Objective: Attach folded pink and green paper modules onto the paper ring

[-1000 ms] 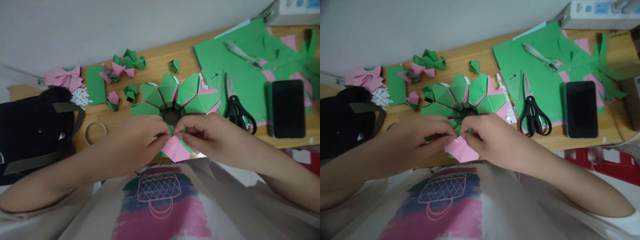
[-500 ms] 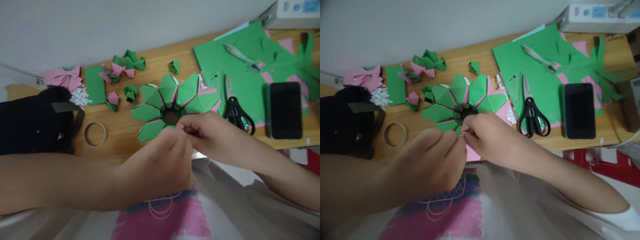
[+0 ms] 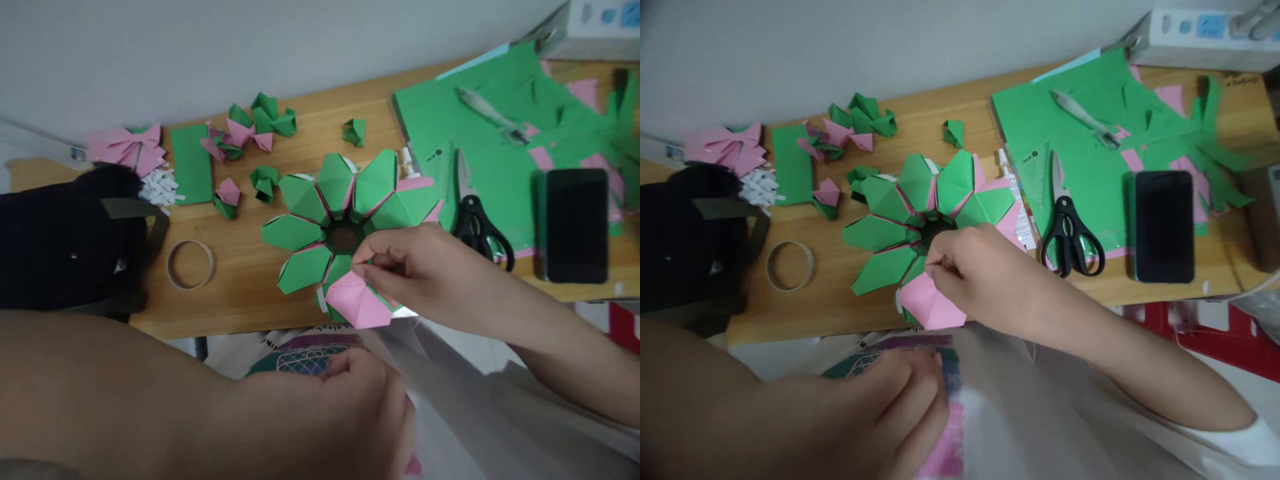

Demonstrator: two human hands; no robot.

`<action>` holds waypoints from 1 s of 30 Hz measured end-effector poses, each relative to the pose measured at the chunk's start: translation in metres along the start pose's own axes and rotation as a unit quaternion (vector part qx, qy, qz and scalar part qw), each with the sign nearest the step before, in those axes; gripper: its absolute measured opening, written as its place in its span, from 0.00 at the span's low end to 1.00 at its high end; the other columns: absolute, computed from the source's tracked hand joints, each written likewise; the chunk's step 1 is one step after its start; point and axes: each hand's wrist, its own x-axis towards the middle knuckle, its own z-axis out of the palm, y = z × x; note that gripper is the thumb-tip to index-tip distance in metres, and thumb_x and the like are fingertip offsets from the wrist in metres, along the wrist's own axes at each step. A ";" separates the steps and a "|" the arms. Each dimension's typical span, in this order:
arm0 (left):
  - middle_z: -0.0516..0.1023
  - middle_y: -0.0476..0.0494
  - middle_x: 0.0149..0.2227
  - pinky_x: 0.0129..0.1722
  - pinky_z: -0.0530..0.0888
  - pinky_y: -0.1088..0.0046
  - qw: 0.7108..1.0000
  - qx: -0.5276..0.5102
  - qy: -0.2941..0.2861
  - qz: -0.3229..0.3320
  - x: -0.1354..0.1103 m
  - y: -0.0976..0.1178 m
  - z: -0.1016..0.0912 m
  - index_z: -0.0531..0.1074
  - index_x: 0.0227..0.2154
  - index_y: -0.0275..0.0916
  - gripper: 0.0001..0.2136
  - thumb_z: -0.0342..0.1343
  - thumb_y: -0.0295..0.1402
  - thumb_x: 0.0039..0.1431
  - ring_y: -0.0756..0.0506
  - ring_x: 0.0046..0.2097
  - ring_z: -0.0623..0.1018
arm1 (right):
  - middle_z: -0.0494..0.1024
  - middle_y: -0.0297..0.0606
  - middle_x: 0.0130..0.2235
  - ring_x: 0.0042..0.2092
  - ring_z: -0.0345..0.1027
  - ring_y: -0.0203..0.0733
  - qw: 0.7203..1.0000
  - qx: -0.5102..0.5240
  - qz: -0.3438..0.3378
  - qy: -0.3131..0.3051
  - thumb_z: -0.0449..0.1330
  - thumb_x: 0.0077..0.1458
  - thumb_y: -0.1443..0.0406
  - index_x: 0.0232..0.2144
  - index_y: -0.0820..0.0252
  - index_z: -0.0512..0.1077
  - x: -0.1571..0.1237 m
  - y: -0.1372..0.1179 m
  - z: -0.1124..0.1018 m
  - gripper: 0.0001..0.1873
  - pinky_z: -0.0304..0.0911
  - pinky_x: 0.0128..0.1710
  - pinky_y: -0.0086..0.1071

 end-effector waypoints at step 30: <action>0.78 0.58 0.29 0.22 0.64 0.79 0.776 -0.437 0.011 -0.454 -0.023 -0.058 0.019 0.74 0.42 0.45 0.13 0.56 0.26 0.54 0.54 0.25 0.70 | 0.72 0.25 0.20 0.20 0.58 0.30 0.972 -0.124 -0.179 -0.085 0.55 0.56 0.74 0.28 0.56 0.77 0.008 0.009 -0.022 0.14 0.48 0.24 0.30</action>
